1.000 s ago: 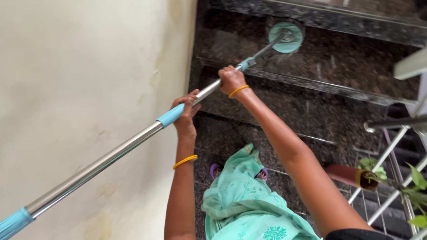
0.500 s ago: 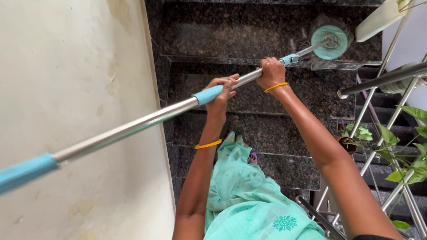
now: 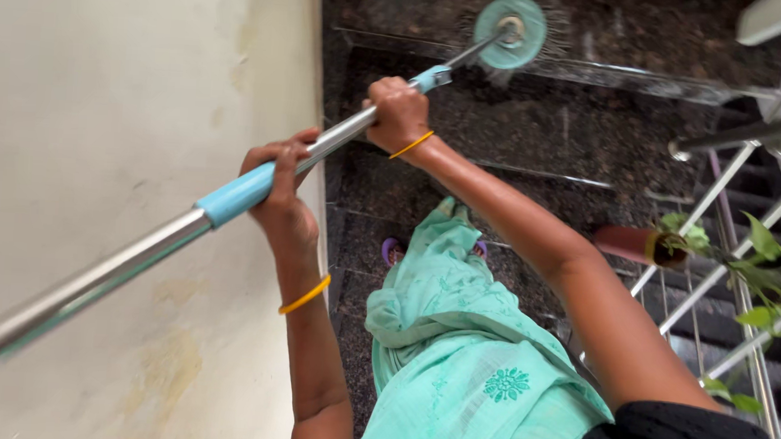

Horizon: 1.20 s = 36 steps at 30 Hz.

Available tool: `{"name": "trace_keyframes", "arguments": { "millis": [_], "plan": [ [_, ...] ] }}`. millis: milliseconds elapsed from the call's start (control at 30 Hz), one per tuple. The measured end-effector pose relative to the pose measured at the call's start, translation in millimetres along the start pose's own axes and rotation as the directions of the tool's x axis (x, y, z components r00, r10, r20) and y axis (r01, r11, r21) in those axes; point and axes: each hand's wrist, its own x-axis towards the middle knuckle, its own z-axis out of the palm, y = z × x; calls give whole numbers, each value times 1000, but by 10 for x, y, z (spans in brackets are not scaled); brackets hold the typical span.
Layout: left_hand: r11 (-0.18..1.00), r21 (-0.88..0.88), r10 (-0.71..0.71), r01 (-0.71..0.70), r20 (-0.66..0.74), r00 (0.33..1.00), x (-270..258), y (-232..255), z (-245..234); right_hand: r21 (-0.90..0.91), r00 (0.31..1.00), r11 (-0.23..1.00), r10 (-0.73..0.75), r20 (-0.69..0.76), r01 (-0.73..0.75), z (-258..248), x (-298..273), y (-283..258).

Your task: The person mops the steps of a staircase using a spin mop, moving a bucket down the stairs as they work.

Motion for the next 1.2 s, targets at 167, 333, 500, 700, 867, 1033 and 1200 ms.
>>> {"name": "trace_keyframes", "arguments": {
  "millis": [167,333,500,700,867,1033,1200],
  "plan": [
    [995,58,92,-85,-135,987,-28,137,-514,176,986,975,-148,80,132,568,287,-582],
    [989,101,132,-107,-279,951,96,-222,-819,218,919,930,-339,200,295,1089,646,-621],
    [987,144,97,-67,-216,972,259,-683,-864,145,888,949,-312,338,278,1249,783,-242],
    [994,102,-22,34,-113,993,321,-1052,-566,7,930,976,-210,301,218,887,564,463],
    [996,4,-84,84,57,995,165,-1420,107,-151,970,981,-83,227,120,269,166,1297],
    [991,9,-135,136,213,968,-75,-1547,809,-266,980,963,98,175,-49,-468,-335,1886],
    [984,9,-167,177,376,912,-284,-1490,1289,-306,978,931,210,6,-198,-1048,-799,2101]
  ]
}}
